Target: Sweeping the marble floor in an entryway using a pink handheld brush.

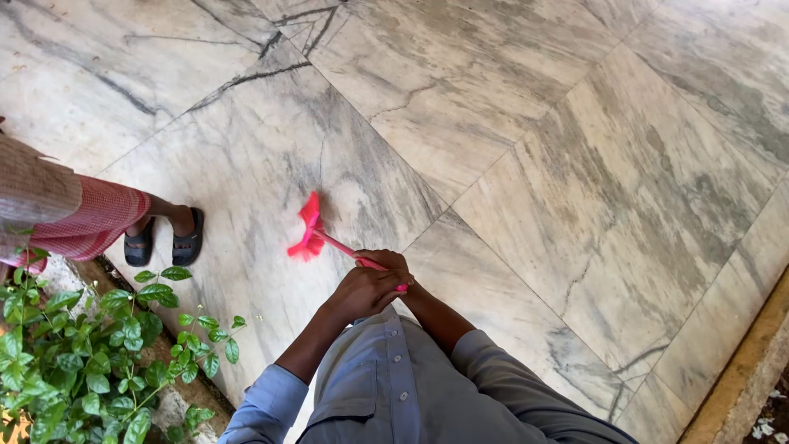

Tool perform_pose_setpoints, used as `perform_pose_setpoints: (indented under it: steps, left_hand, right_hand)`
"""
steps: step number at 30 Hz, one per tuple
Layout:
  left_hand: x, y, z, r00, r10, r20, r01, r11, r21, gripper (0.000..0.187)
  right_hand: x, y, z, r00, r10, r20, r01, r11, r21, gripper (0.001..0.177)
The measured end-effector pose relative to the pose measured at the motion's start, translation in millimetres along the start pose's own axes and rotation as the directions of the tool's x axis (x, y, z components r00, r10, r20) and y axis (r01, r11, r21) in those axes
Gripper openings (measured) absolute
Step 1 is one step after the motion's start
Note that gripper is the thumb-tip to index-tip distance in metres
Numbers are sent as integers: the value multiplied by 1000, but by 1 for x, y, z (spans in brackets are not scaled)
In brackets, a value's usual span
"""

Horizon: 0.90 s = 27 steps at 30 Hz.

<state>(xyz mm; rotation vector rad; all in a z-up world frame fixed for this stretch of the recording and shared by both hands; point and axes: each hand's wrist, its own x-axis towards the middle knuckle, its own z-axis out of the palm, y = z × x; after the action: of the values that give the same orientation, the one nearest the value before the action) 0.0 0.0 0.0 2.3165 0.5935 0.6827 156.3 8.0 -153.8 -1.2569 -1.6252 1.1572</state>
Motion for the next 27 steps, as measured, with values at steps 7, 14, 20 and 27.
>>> perform_pose_setpoints:
  steps: [7,14,20,27]
  left_hand:
    - [-1,-38,-8,999,52,14,-52,999,-3,23]
    - [-7,-50,-2,1000,-6,15,9,985,-173,34]
    - [3,-47,3,991,-113,74,131,941,-312,35]
    - [-8,-68,-10,993,-14,-119,-4,990,-144,32]
  right_hand:
    - [11,37,-23,928,345,-142,-352,681,-642,36]
    - [-2,52,-50,854,370,-366,-515,503,-694,37]
    - [13,49,-40,853,294,-432,-518,581,-628,34]
    - [80,23,7,994,108,28,-82,874,-479,40]
